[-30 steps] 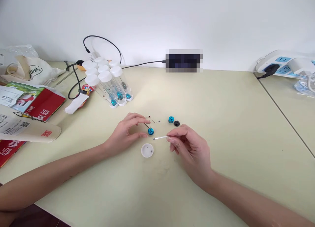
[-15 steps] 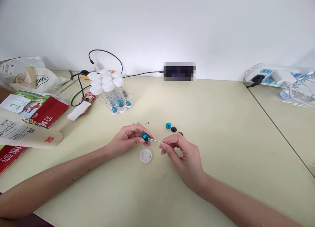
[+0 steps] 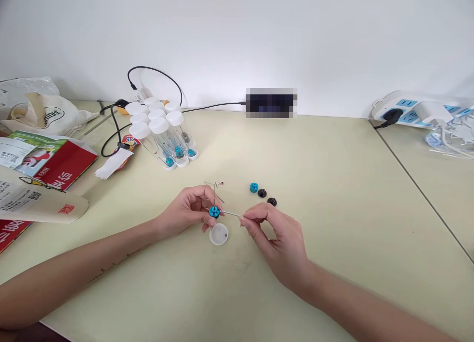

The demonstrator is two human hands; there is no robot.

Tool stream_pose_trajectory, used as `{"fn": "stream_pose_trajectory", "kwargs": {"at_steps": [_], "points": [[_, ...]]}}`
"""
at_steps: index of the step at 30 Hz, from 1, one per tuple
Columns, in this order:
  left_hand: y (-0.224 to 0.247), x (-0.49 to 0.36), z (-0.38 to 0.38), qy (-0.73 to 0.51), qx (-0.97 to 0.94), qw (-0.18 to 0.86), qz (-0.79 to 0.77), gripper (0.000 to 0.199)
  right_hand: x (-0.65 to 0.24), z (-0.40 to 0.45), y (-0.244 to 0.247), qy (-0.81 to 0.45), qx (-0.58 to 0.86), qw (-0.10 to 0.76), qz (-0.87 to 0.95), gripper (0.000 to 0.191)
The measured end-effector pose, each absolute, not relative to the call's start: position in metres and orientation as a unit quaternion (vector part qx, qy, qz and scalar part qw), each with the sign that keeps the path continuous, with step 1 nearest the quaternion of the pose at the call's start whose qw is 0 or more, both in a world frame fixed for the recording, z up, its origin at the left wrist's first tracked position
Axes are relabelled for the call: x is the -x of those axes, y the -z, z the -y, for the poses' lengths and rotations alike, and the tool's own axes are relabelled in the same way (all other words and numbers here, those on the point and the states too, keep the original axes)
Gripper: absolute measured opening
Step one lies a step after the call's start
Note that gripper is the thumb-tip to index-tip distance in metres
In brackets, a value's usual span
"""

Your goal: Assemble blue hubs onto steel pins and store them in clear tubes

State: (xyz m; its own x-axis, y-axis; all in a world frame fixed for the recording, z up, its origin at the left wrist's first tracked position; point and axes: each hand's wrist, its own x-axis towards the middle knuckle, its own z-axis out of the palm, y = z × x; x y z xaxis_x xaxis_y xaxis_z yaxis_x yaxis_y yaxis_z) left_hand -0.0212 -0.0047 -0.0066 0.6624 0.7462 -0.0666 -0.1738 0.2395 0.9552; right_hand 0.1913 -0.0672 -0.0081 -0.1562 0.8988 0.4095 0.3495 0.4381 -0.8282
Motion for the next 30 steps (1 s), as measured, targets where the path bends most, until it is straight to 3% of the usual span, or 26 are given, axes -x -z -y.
{"fn": "stream_pose_trajectory", "kwargs": {"at_steps": [16,30], "points": [[0.0067,0.0239,0.0047,-0.292,-0.519,0.747,-0.295,0.019,-0.1892,0.0667,0.0040,-0.249,0.475,0.450,0.714,0.012],[0.0077,0.0228,0.0080,-0.278,-0.519,0.749,-0.303,0.031,-0.1888,0.0689,0.0076,-0.169,0.415,0.429,0.784,0.016]]}}
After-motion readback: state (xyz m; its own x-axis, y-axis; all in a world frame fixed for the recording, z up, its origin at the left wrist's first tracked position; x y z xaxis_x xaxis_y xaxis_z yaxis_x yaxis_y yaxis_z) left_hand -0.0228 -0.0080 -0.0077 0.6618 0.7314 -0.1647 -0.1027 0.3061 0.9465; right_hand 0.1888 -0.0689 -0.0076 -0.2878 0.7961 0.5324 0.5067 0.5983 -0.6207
